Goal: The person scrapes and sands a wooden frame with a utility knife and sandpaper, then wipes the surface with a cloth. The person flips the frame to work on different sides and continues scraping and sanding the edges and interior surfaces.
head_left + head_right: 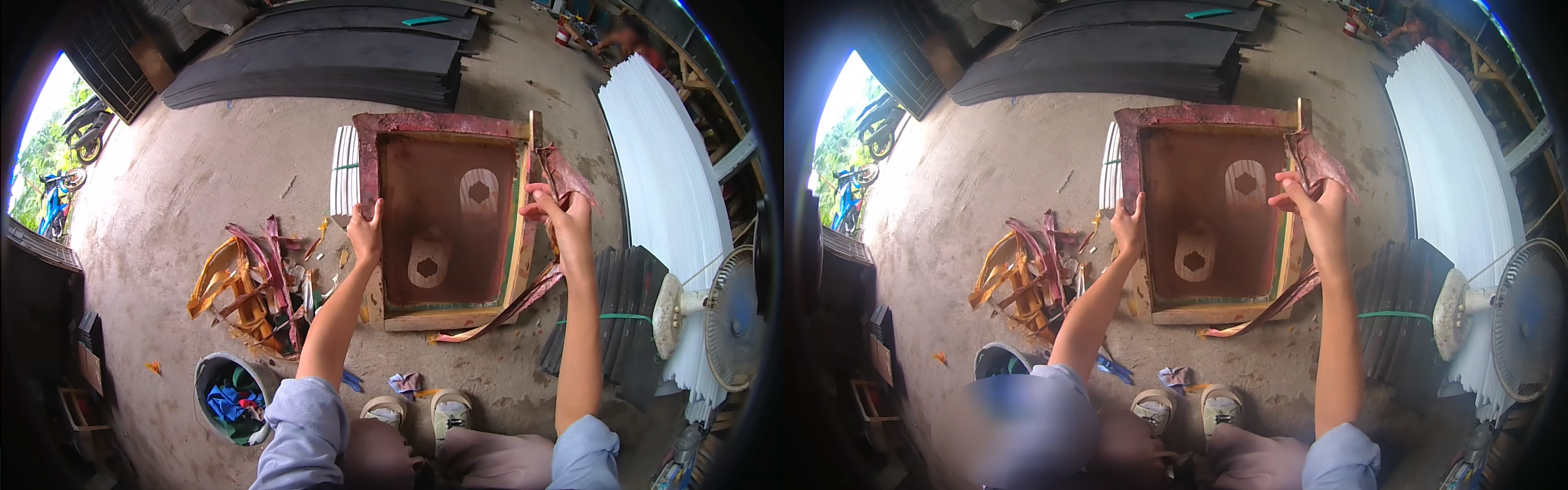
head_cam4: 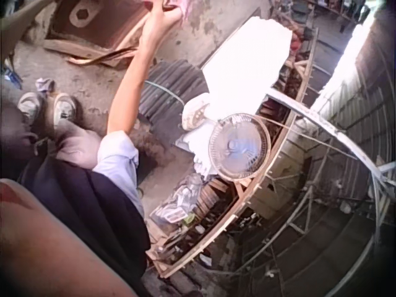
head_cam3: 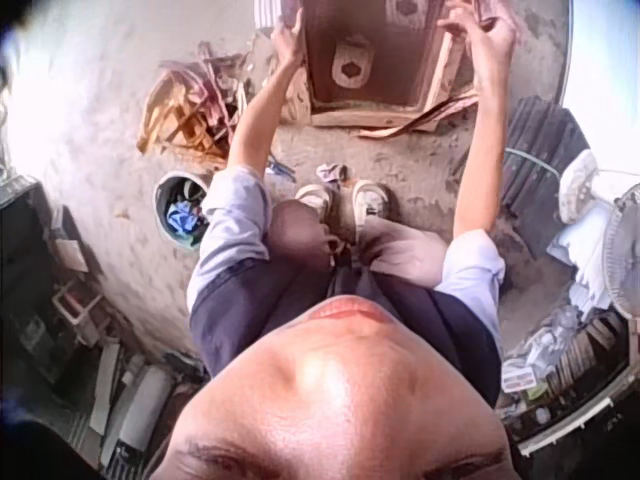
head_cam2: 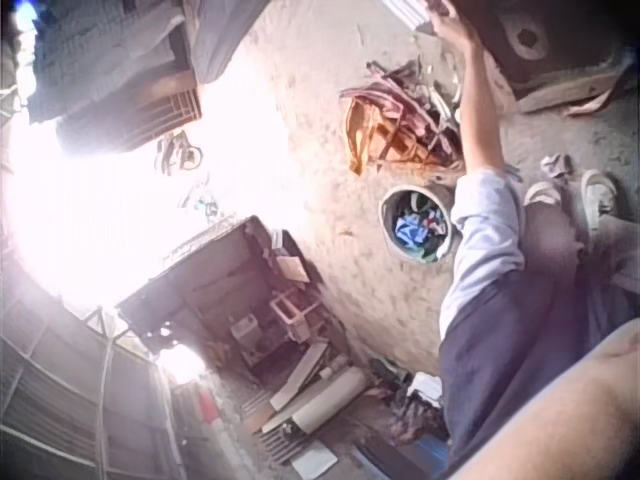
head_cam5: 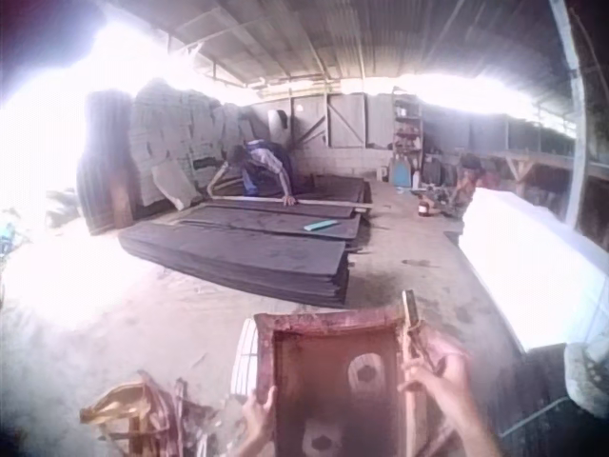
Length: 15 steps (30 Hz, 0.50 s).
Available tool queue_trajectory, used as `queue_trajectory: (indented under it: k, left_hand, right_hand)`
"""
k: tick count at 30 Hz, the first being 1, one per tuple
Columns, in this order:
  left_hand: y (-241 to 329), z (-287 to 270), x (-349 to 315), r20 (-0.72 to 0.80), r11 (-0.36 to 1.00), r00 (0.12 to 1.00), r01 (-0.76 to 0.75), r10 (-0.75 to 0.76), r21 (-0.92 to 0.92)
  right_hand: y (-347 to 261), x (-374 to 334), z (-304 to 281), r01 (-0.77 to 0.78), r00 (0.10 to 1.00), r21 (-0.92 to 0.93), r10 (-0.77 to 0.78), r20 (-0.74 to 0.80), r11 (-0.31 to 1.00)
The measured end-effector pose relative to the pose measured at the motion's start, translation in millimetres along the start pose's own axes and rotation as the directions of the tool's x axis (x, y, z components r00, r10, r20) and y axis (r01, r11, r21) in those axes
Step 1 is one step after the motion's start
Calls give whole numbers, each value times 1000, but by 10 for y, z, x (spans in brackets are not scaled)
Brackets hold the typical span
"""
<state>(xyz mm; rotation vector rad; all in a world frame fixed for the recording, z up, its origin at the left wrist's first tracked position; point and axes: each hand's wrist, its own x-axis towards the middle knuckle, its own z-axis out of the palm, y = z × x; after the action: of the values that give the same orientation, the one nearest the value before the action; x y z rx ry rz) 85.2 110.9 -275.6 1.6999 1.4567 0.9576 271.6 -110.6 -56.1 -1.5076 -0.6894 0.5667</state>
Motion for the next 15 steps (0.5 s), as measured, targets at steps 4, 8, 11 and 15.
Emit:
queue_trajectory:
  k: [4, 8, 11, 15]
  left_hand:
    - [-141, 76, 44, 7, 991, 999, 49, -50, 123]
    - [66, 227, 21, 83, 991, 990, -115, 110, 63]
    - [7, 211, 64, 37, 971, 971, -237, 236, 21]
    - [-6, 139, 26, 136, 958, 958, -266, 251, 111]
  right_hand:
    - [48, 17, 63, -77, 997, -2, 77, 29, 997]
    - [147, 61, 46, -86, 996, -3, 86, 23, 996]
    - [188, 55, 154, -81, 995, 28, 80, 62, 996]
    - [124, 7, 160, -85, 995, 12, 84, 61, 996]
